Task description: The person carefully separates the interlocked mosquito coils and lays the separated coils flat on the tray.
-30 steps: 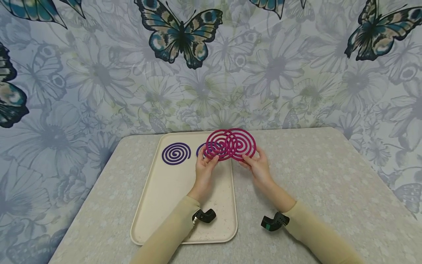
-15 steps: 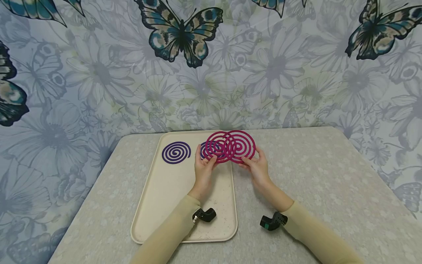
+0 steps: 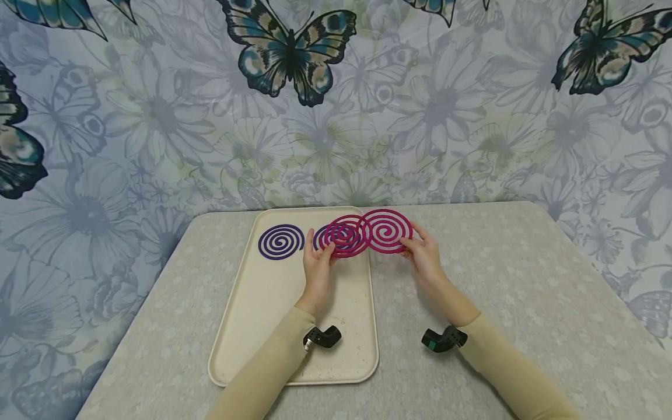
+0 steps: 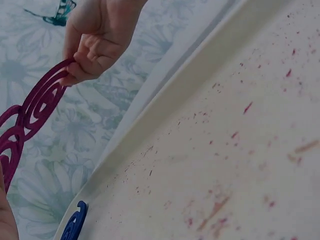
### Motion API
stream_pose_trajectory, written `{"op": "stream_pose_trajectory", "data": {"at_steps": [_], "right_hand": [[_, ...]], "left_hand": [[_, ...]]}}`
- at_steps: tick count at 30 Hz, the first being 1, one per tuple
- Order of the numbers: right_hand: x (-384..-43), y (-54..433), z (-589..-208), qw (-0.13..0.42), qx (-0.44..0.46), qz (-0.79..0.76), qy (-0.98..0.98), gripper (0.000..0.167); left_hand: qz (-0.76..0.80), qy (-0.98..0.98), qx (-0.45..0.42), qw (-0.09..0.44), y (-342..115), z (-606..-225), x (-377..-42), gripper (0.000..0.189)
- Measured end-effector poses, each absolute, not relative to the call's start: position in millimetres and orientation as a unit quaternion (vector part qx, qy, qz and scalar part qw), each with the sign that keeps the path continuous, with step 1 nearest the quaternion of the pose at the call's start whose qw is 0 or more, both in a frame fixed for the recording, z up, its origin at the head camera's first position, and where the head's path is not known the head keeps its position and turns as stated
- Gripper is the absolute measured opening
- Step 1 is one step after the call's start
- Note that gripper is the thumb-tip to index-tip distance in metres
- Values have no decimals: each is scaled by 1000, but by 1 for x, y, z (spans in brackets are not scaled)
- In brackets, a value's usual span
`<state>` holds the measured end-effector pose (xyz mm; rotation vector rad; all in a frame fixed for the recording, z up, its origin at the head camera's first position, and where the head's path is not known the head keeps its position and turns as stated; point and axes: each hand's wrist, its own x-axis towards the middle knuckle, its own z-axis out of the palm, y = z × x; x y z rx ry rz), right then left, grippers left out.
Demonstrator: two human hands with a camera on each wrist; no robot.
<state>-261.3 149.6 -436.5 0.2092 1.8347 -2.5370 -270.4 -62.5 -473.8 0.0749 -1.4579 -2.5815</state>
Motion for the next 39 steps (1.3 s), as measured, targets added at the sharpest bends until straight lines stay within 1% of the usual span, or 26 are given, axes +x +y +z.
{"op": "stream_pose_trajectory", "data": {"at_steps": [7,11,15,19,23,28,33,39], "right_hand": [[-263,156,-435,12,50,-812,582,61],[-261,150,-437,8,57,-821,568,61],[-258,140,-441,-6,84,-820,566,67],[-254,129,-445,-15,111,-818,565,72],[-252,125,-448,-21,111,-820,562,72],[-254,128,-446,-18,105,-833,543,71],[-259,141,-436,6,91,-829,552,71],[-266,164,-418,70,72,-806,583,72]], "left_hand": [[-852,-517,27,82,-62,-474,-269,73],[-844,-525,42,99,-61,-474,-268,74],[-844,-524,47,110,-60,-476,-269,71],[-845,-522,35,110,-59,-476,-269,73],[-848,-519,16,105,-58,-476,-268,79],[-840,-534,5,98,-58,-477,-268,80],[-829,-551,2,96,-62,-478,-270,79],[-824,-560,-8,80,-66,-476,-272,77]]}}
